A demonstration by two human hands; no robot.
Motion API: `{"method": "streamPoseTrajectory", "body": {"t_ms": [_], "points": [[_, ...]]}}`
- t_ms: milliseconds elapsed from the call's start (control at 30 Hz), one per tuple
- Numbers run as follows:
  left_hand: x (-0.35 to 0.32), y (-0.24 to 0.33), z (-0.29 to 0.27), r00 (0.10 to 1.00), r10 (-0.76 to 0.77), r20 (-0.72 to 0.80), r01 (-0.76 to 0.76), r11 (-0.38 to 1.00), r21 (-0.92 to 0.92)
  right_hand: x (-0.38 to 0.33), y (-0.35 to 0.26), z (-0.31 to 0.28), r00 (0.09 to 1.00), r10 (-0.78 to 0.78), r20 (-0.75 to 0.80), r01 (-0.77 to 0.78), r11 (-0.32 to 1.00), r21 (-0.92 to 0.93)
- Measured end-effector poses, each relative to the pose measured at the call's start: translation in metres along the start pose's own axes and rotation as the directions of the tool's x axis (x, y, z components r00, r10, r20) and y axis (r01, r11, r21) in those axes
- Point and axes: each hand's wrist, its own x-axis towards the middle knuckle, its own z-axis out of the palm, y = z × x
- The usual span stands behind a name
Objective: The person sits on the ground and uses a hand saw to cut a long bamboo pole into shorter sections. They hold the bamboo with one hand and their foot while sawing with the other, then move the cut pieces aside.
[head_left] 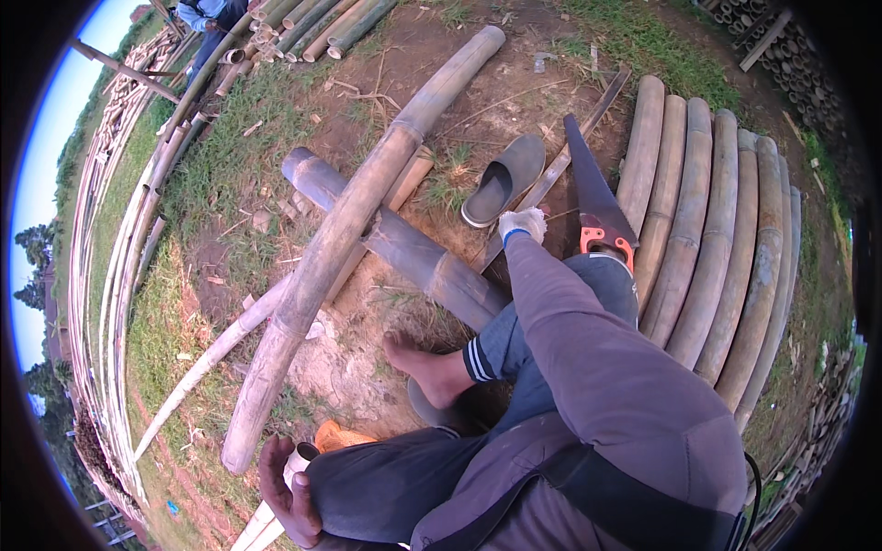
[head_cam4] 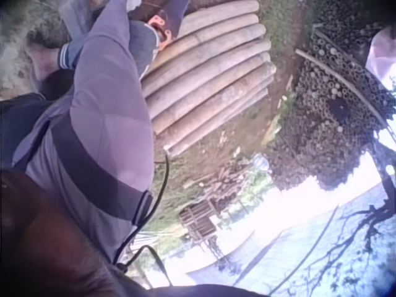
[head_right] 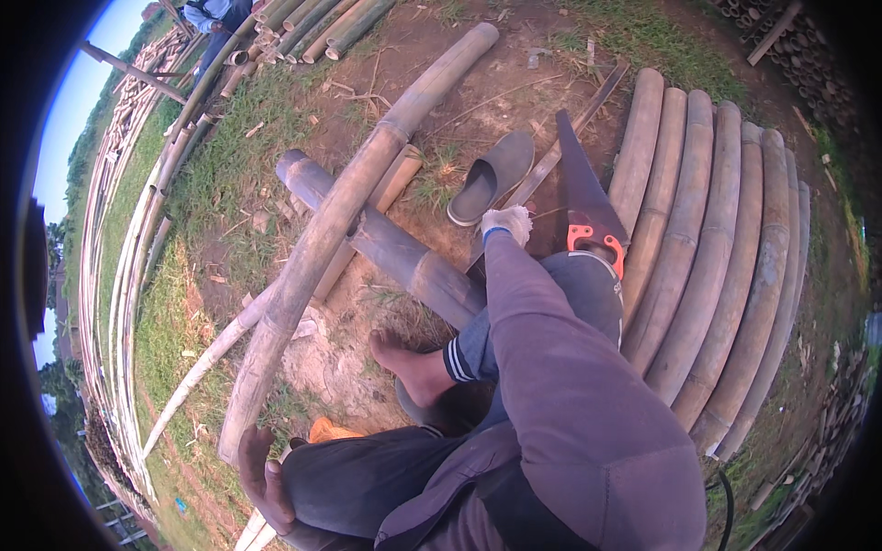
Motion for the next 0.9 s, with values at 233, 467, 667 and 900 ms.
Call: {"method": "streamPoseTrajectory", "body": {"t_ms": [233, 467, 667, 900], "points": [[0.000, -0.006, 0.003, 0.999, 0.030, 0.021, -0.027, 0.989, -0.144, 0.055, 0.013, 0.020, 0.983, 0.183, -0.020, -0.109, 0.666, 0.738], [0.009, -0.007, -0.008, 0.975, 0.113, 0.193, -0.109, 0.994, -0.029, -0.018, -0.036, -0.032, 0.940, -0.106, 0.325, -0.327, 0.000, 0.945], [0.046, 0.022, 0.000, 0.861, 0.248, 0.445, -0.318, 0.944, 0.090, -0.078, -0.054, -0.071, 0.804, -0.543, 0.241, -0.254, 0.053, 0.966], [0.159, 0.034, 0.080, 0.704, 0.305, 0.641, -0.469, 0.878, 0.098, -0.153, -0.108, -0.022, 0.745, -0.555, 0.370, -0.338, 0.163, 0.927]]}}
